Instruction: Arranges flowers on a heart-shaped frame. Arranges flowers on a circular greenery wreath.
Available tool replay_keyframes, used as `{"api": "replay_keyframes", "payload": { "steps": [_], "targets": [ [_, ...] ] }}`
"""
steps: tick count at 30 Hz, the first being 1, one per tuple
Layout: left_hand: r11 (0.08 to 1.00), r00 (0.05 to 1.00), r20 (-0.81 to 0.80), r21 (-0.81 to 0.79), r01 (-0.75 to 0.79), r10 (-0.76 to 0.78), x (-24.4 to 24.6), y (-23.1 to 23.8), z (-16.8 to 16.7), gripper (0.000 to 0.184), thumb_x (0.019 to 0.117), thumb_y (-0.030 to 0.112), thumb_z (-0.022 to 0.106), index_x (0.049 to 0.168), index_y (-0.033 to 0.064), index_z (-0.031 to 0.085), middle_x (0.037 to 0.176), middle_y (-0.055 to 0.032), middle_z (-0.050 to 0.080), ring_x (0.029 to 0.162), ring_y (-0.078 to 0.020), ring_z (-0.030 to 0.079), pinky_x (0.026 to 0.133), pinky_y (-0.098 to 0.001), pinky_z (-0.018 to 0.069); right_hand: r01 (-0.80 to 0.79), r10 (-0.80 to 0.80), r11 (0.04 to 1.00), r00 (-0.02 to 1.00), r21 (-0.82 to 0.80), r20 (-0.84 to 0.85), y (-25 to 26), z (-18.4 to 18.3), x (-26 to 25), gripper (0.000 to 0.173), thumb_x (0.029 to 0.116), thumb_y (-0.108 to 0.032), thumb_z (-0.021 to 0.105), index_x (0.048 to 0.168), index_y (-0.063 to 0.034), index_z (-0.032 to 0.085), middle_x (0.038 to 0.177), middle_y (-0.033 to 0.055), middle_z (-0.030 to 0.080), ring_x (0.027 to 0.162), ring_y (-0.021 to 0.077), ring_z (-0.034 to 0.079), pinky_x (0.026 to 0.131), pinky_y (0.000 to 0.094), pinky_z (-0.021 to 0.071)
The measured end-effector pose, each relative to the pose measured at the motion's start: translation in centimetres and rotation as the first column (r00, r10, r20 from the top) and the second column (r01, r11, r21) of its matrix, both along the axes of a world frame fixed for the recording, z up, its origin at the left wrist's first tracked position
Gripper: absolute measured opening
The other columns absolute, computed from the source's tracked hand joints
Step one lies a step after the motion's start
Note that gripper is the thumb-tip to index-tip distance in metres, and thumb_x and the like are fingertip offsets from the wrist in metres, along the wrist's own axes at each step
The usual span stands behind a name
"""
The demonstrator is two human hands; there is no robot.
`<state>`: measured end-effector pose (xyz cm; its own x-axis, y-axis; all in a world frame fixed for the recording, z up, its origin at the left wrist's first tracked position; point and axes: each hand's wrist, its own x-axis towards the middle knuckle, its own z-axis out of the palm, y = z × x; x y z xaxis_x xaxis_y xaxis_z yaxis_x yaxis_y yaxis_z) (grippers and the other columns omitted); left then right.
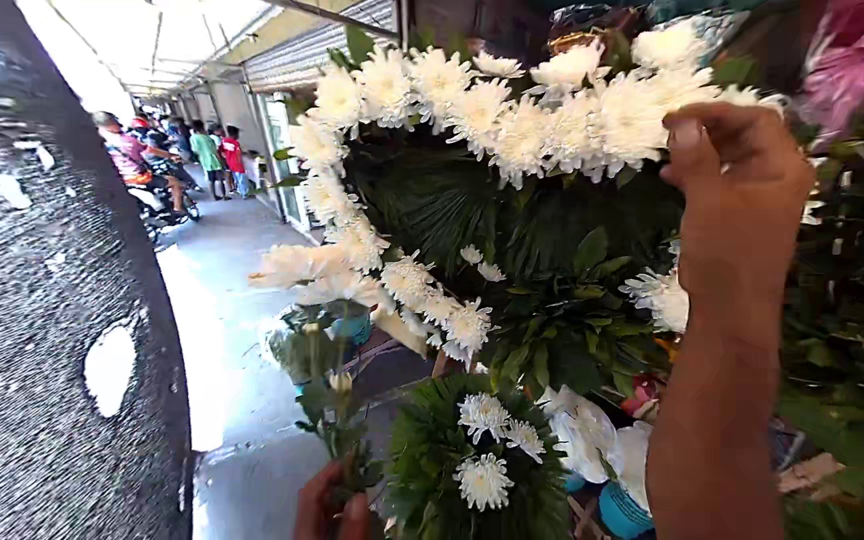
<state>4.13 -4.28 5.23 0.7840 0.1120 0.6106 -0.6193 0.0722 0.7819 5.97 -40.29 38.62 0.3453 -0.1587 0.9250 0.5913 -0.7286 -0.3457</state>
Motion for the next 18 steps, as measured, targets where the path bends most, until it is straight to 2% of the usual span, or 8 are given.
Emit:
{"api": "replay_keyframes", "payload": {
  "steps": [2,4,6,8,11,14,16,18],
  "targets": [
    [1.0,1.0,-0.006,-0.009,0.025,-0.025,-0.2,-0.2,-0.2,0.031,0.1049,0.034,0.057,0.135,0.0284,0.061,0.114,0.0121,0.07,0.076,0.0011,0.066,0.064,-0.02,0.0589,-0.373,0.371,0.927,0.909,0.024,-0.192,6.6,-8.5,-0.3,0.027,0.1035,-0.032,0.059,0.12,-0.0105,0.065,0.116,0.0039,0.07,0.103,0.0165,0.069,0.087,0.0381,0.0608],
    [0.999,1.0,-0.006,0.033,0.02,-0.02,-0.4,-0.1,-0.5,0.03,0.1052,0.037,0.055,0.13,0.0274,0.067,0.111,0.0076,0.068,0.074,0.0008,0.063,0.063,-0.0197,0.0572,-0.577,0.573,0.805,0.699,0.136,-0.429,12.3,-14.8,0.7,0.032,0.1053,-0.027,0.056,0.122,-0.003,0.068,0.115,0.0088,0.073,0.104,0.0196,0.07,0.089,0.0391,0.0612],
    [0.995,1.0,0.02,0.103,0.01,-0.012,-0.4,0.3,-0.9,0.029,0.1057,0.037,0.054,0.128,0.0253,0.069,0.113,0.0031,0.068,0.076,-0.0011,0.062,0.066,-0.0209,0.0557,-0.629,0.708,0.692,0.494,0.354,-0.505,16.7,-18.0,2.0,0.041,0.1086,-0.026,0.049,0.137,0.002,0.059,0.125,0.0122,0.069,0.113,0.021,0.069,0.096,0.0392,0.0598],
    [0.982,1.0,0.02,0.187,-0.009,0.005,-0.7,0.8,-1.3,0.029,0.1058,0.037,0.054,0.127,0.0244,0.07,0.118,0.0011,0.069,0.082,-0.0024,0.064,0.071,-0.0217,0.056,-0.566,0.835,0.551,0.367,0.614,-0.41,19.3,-19.3,2.8,0.038,0.1085,-0.02,0.049,0.138,0.0029,0.057,0.117,0.0133,0.069,0.103,0.0211,0.069,0.088,0.0385,0.0604],
    [0.977,0.999,-0.023,0.212,-0.027,0.033,-1.3,1.5,-2.1,0.036,0.1054,0.036,0.054,0.129,0.0128,0.068,0.11,-0.0043,0.066,0.076,-0.0062,0.062,0.064,-0.0238,0.0558,-0.517,0.874,0.473,0.378,0.713,-0.305,20.1,-20.4,2.6,0.024,0.1041,-0.012,0.058,0.12,0.0052,0.064,0.1,0.0129,0.071,0.085,0.0181,0.069,0.078,0.0337,0.0609],
    [0.992,0.983,-0.145,-0.044,-0.117,0.11,-1.0,2.3,-2.4,0.035,0.0971,0.009,0.05,0.129,0.0023,0.064,0.114,-0.0058,0.072,0.061,-0.0082,0.063,0.052,-0.0254,0.0556,-0.528,0.86,0.46,0.465,0.714,-0.21,18.9,-21.1,1.1,0.019,0.1028,-0.008,0.057,0.113,0.0041,0.068,0.1,0.0136,0.072,0.084,0.0177,0.069,0.08,0.0329,0.0601],
    [0.951,0.931,-0.284,-0.137,-0.276,0.229,-0.1,3.6,-2.6,0.038,0.0934,0.003,0.048,0.129,-0.0007,0.061,0.109,-0.0071,0.071,0.057,-0.0111,0.063,0.048,-0.0284,0.0557,-0.542,0.848,0.403,0.524,0.738,-0.078,17.7,-21.7,-0.2,0.017,0.104,-0.009,0.054,0.11,-0.0007,0.068,0.102,0.0126,0.071,0.086,0.0178,0.069,0.08,0.0337,0.06],
    [0.909,0.857,-0.41,-0.133,-0.396,0.313,1.0,5.2,-3.2,0.036,0.0925,0.001,0.048,0.126,-0.0014,0.061,0.102,-0.0091,0.07,0.056,-0.0133,0.061,0.047,-0.0302,0.0547,-0.555,0.819,0.323,0.57,0.767,0.067,15.9,-21.9,-1.4,0.017,0.1064,-0.012,0.05,0.11,-0.0057,0.066,0.104,0.0109,0.07,0.086,0.0189,0.07,0.081,0.0371,0.0613]
  ]
}}
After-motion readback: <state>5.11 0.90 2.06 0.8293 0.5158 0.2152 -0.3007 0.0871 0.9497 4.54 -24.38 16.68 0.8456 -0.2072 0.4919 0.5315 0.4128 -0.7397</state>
